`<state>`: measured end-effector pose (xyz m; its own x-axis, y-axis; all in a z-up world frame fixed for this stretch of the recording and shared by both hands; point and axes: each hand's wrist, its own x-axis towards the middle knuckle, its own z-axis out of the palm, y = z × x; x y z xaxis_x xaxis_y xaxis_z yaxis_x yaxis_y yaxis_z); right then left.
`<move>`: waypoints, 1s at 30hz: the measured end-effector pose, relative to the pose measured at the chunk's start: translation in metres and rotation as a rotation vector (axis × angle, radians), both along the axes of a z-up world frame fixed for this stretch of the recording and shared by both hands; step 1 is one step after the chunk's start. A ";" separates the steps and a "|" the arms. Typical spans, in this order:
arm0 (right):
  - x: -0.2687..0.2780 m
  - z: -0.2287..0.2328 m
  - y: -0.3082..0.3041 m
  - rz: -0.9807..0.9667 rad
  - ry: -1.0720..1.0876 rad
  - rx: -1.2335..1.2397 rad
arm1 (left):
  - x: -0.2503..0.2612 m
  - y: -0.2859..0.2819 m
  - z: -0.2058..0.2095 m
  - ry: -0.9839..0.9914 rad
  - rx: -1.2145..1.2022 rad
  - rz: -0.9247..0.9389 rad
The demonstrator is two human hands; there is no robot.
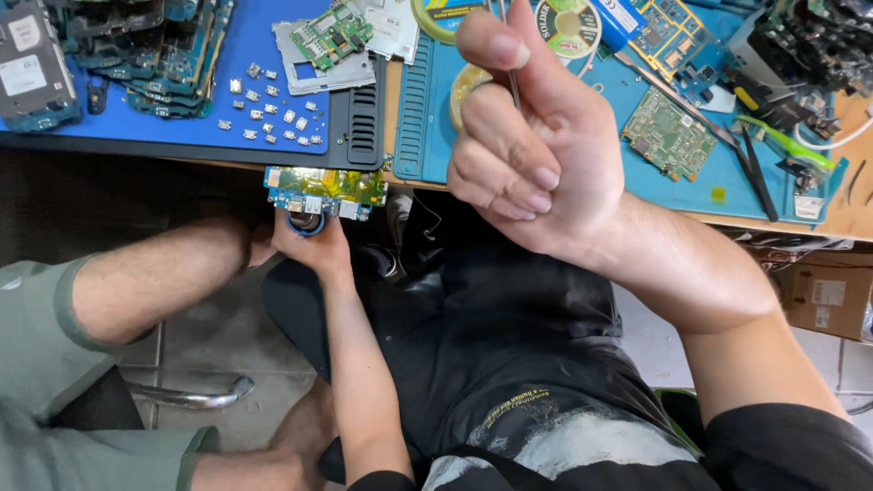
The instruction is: The person uses a soldering iron and tweezers to work on a small circuit board held in their left hand. They apply heat to specific points on the board while using the tweezers to manipulate small components. The person occasionally picks up small parts from the workbench to place onto the board.
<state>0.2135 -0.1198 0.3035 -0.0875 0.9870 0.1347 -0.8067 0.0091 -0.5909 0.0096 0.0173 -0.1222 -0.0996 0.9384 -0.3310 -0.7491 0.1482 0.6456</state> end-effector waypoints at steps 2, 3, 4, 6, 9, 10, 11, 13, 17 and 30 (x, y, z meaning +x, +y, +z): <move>0.001 0.004 -0.001 -0.029 -0.028 0.017 | 0.001 -0.002 -0.002 0.119 0.105 -0.015; 0.000 0.005 -0.001 -0.053 -0.055 0.028 | -0.001 -0.003 -0.004 0.241 0.204 -0.025; -0.002 0.009 -0.002 -0.049 -0.054 0.031 | 0.004 -0.007 0.008 0.242 0.206 -0.020; -0.009 0.015 0.002 -0.154 -0.185 0.029 | 0.004 -0.012 0.033 1.091 0.382 0.050; -0.017 0.010 0.012 -0.239 -0.393 -0.040 | -0.002 -0.018 0.057 1.238 0.577 0.134; -0.015 -0.001 0.013 -0.203 -0.373 -0.027 | -0.006 -0.019 0.068 1.268 0.563 0.165; -0.011 -0.010 0.013 -0.269 -0.521 -0.056 | -0.004 -0.021 0.078 1.224 0.578 0.148; -0.007 -0.025 0.016 -0.308 -0.665 -0.070 | -0.004 -0.022 0.087 1.192 0.578 0.157; -0.003 -0.044 0.017 -0.316 -0.963 -0.109 | -0.007 -0.024 0.098 1.165 0.640 0.096; 0.025 -0.107 0.013 -0.497 -2.059 0.592 | -0.008 -0.024 0.116 1.066 0.650 0.080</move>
